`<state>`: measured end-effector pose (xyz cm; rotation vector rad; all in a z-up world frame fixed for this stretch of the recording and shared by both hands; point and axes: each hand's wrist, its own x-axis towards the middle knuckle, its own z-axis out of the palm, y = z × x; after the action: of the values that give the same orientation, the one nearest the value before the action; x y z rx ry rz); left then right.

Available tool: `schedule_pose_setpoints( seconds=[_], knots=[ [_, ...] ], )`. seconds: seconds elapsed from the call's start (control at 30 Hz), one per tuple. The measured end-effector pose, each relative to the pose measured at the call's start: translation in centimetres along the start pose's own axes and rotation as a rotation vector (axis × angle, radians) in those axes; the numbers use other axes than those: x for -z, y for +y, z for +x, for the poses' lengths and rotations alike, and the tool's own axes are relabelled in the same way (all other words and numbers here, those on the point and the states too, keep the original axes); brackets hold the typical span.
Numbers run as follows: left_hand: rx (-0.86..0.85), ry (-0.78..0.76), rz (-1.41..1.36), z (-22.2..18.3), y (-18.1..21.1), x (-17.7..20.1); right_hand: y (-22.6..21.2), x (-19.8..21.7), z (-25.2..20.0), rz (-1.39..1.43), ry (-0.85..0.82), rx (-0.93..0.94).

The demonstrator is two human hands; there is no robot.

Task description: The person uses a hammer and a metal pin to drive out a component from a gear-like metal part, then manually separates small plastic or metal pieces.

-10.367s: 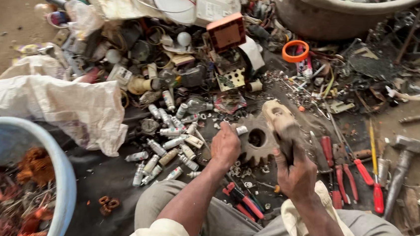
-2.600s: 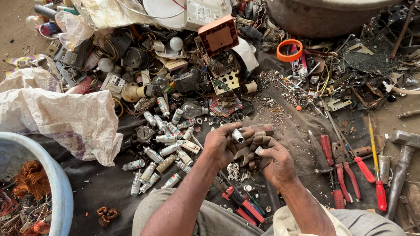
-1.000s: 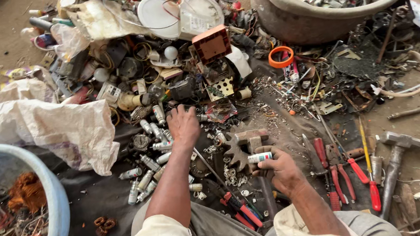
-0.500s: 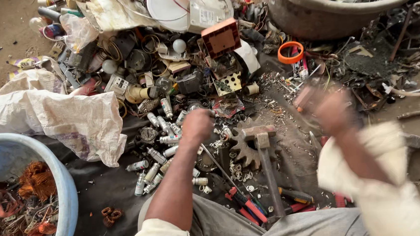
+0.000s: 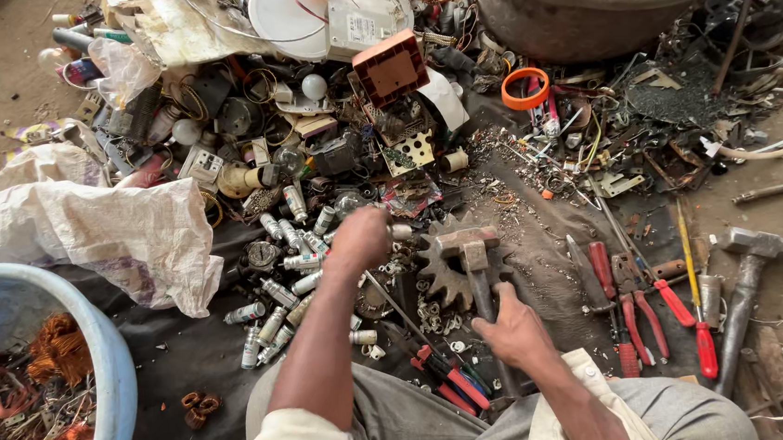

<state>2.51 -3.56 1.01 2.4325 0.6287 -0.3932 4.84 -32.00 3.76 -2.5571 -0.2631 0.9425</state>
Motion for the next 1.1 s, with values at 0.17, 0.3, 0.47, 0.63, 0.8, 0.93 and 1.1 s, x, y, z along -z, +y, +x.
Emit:
schedule_pose_setpoints(
  seconds=[0.17,0.3,0.47,0.63,0.8,0.93,1.1],
  knots=[
    [-0.022,0.016,-0.136,-3.4,0.9,1.5,1.3,-1.0,2.4,0.054,-0.075,-0.038],
    [-0.130,-0.007,-0.186,-4.7,4.0,-1.2,1.1,-1.2,1.5,0.844,-0.353,-0.082],
    [-0.042,0.030,-0.250,-4.8,5.3,-3.5,-0.2,1.1,-0.7,1.045,-0.318,-0.050],
    [-0.194,0.174,-0.085,-4.4,5.5,-5.9,-0.4,2.6,-2.0,0.866,0.067,0.345],
    [-0.249,0.199,0.021,-2.5,5.2,-8.4,-0.4,2.9,-1.6,0.954,-0.127,0.349],
    [-0.214,0.232,-0.063,-2.1,3.6,-7.7,0.0,0.9,-1.1,0.367,0.123,0.236],
    [-0.059,0.151,-0.251,-3.8,4.1,-5.2,0.0,0.3,-1.3,0.112,0.283,0.360]
  ],
)
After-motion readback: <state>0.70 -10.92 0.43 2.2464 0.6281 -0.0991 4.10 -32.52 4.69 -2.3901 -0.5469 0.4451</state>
